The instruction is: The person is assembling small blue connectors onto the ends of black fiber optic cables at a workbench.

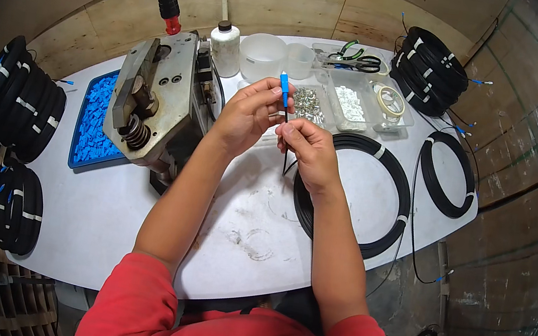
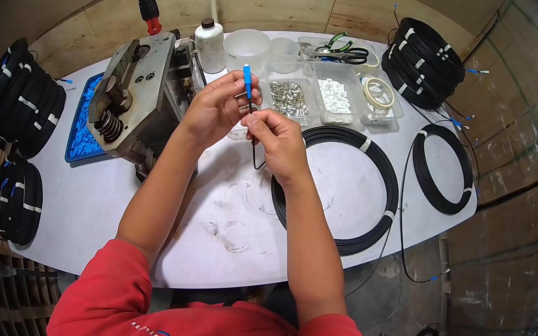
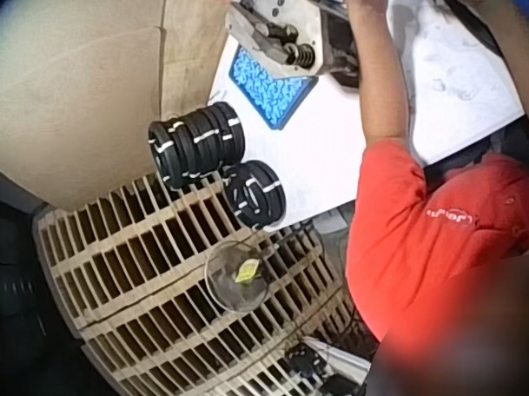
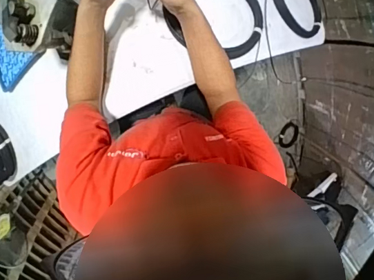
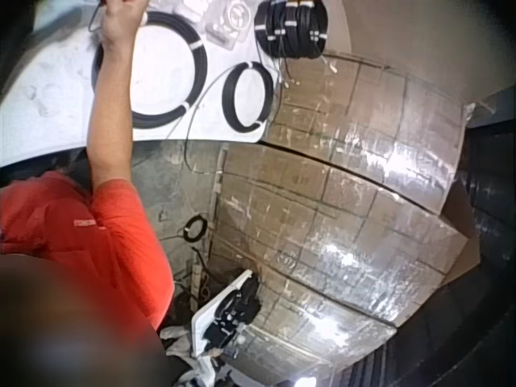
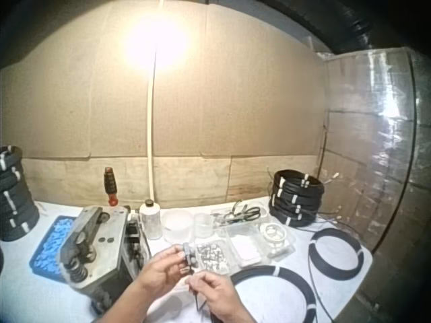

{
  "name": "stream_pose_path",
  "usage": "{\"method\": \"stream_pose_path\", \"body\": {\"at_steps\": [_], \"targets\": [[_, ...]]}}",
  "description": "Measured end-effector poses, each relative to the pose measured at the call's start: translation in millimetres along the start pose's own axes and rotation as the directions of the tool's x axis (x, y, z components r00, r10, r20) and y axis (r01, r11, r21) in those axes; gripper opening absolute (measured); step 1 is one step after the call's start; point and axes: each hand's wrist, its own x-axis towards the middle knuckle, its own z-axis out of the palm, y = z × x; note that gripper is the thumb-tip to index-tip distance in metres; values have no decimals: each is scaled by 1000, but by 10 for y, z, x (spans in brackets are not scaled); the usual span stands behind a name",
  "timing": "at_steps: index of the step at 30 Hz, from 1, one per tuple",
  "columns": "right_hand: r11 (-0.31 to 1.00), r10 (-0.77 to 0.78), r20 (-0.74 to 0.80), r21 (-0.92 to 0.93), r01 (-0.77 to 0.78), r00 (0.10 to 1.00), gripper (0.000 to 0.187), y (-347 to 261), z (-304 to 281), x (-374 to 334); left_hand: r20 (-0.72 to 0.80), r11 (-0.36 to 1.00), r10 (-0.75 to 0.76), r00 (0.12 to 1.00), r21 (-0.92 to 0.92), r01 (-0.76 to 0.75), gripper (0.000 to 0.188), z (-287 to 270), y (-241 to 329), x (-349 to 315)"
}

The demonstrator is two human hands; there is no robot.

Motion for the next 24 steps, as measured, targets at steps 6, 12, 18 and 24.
{"method": "stream_pose_path", "body": {"at_steps": [6,12,18,24], "targets": [[1000,-1,-5,-5,1,1000,20,3,9,2,0,1000,8,1000,4,-8,20,-17,-5,6],[1000,12,-7,-21,-12,1000,18,-13,1,-6,-20,1000,15,1000,-2,-15,20,-29,-3,8],[999,0,-9,-33,0,1000,18,-20,9,-2,0,1000,6,1000,1,-6,21,-4,-4,6],[999,-2,-26,-49,1,1000,19,-7,15,-10,-30,1000,14,999,-5,-14,21,-4,-12,1]]}}
